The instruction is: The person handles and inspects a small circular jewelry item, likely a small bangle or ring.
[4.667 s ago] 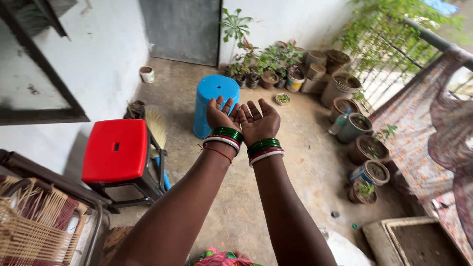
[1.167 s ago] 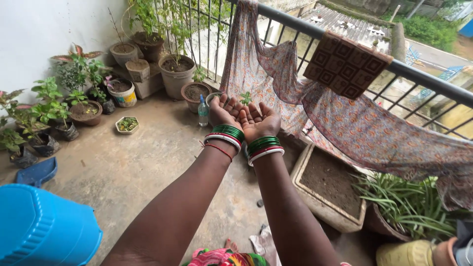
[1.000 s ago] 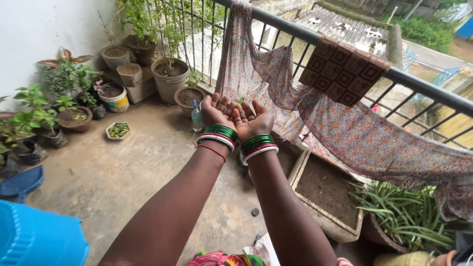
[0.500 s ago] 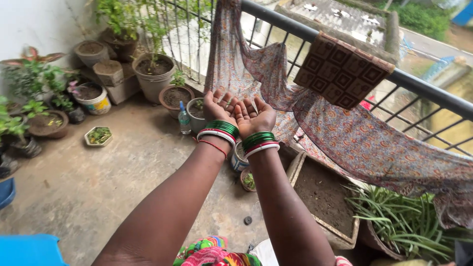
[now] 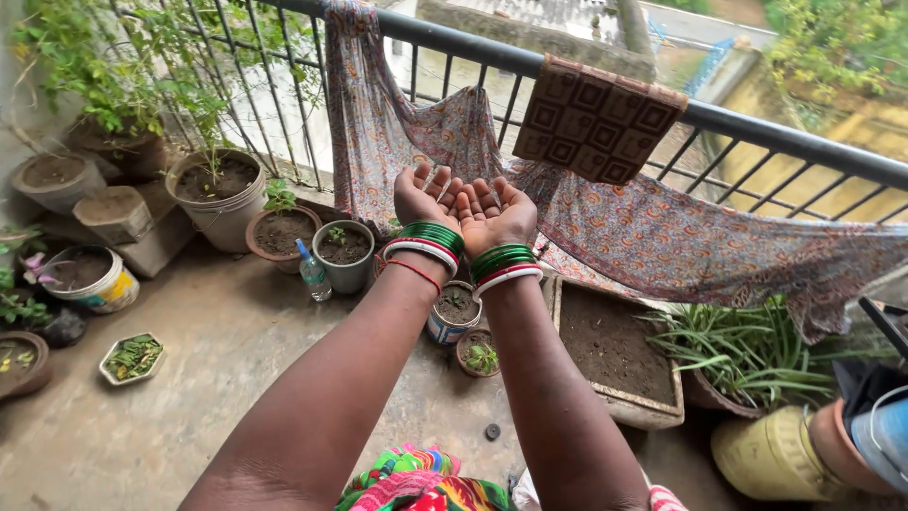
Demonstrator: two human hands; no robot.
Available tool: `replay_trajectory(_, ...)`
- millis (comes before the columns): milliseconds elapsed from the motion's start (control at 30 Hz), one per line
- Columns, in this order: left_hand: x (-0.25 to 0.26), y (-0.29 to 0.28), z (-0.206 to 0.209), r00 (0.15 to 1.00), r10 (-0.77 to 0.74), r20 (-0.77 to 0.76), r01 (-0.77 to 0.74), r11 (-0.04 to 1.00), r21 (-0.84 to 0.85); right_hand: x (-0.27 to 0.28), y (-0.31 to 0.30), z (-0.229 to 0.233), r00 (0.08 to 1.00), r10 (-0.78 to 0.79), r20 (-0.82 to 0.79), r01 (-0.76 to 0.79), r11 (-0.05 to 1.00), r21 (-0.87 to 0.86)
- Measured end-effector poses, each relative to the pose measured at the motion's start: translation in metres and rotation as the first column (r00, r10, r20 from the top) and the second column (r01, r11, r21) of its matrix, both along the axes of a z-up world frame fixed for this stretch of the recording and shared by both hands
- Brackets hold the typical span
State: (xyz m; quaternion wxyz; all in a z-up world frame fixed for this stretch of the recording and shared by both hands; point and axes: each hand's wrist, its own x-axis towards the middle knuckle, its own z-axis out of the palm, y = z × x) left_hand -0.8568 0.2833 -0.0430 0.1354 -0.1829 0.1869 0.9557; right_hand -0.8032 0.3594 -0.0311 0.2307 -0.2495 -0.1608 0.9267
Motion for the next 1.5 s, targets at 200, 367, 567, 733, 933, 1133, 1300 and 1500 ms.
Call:
replay_trajectory(200, -0.015, -0.026, -0.001, 0.996, -0.078, 0.031, 0.079, 0.996, -0.041, -0.014, -0.026, -0.006, 0.999, -0.032, 0.027, 0.033, 0.999, -0.015)
replay_trajectory(367, -0.030, -0.038, -0.011, 0.993, -0.116, 0.029, 0.117, 0.992, -0.044, -0.022, -0.043, -0.007, 0.996, -0.075, 0.045, 0.077, 0.996, -0.047)
replay_trajectory(567, -0.045, -0.036, -0.017, 0.990, -0.132, 0.043, 0.133, 0.991, -0.032, -0.036, -0.041, -0.014, 0.995, -0.088, 0.054, 0.089, 0.996, -0.018)
replay_trajectory(733, -0.067, -0.022, -0.021, 0.991, -0.123, 0.056, 0.125, 0.992, -0.037, -0.060, -0.025, -0.019, 0.995, -0.088, 0.056, 0.090, 0.995, -0.037)
replay_trajectory(933, -0.102, -0.005, -0.011, 0.995, -0.103, 0.000, 0.103, 0.994, -0.046, -0.098, -0.007, -0.012, 0.998, -0.054, 0.034, 0.055, 0.998, -0.041)
replay_trajectory(1133, -0.120, 0.030, -0.012, 0.995, -0.101, -0.007, 0.101, 0.995, 0.000, -0.118, 0.032, -0.015, 0.999, -0.049, 0.004, 0.049, 0.999, -0.019)
replay_trajectory(1300, -0.122, 0.059, -0.012, 0.989, -0.147, 0.016, 0.147, 0.989, -0.022, -0.115, 0.059, -0.018, 0.996, -0.088, 0.011, 0.088, 0.996, -0.033)
replay_trajectory(1500, -0.107, 0.101, -0.008, 0.961, -0.276, 0.036, 0.276, 0.961, -0.010, -0.095, 0.091, -0.011, 0.973, -0.228, 0.035, 0.229, 0.973, -0.041)
